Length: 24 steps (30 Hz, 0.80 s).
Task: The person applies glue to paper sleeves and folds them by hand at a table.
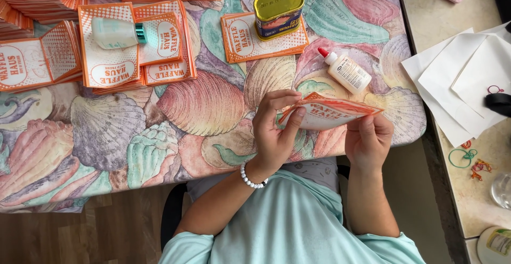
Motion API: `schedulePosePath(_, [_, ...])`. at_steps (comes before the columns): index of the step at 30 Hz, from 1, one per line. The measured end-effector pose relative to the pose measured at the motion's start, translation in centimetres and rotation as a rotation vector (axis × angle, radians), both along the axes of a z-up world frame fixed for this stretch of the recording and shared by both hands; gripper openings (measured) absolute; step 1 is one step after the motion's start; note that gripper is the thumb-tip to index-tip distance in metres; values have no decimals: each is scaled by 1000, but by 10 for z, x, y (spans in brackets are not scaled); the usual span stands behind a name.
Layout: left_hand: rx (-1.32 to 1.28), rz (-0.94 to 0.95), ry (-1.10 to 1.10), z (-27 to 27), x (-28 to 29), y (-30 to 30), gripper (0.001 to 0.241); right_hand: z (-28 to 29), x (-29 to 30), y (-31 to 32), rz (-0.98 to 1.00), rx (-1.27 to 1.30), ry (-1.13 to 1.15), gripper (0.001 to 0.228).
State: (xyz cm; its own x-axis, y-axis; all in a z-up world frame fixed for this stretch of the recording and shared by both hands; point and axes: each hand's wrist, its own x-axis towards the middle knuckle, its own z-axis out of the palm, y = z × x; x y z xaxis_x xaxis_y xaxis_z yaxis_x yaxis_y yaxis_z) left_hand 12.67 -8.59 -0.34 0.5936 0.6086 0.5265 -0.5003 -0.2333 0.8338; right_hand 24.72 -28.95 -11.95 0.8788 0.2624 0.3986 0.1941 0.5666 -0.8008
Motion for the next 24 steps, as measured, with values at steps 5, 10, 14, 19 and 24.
schedulePosePath(5, [-145,-109,-29,4,-3,1,5,18,-13,8,77,151,167,29])
schedulePosePath(10, [-60,-172,2,13,-13,5,3,60,-22,27,95,97,290,29])
schedulePosePath(14, [-10,-183,54,18,-21,9,3,94,-36,43,136,58,365,30])
schedulePosePath(19, [2,-208,67,16,-27,16,4,55,-19,22,177,121,392,31])
schedulePosePath(24, [-10,-239,34,9,-29,26,4,111,-30,48,280,168,503,36])
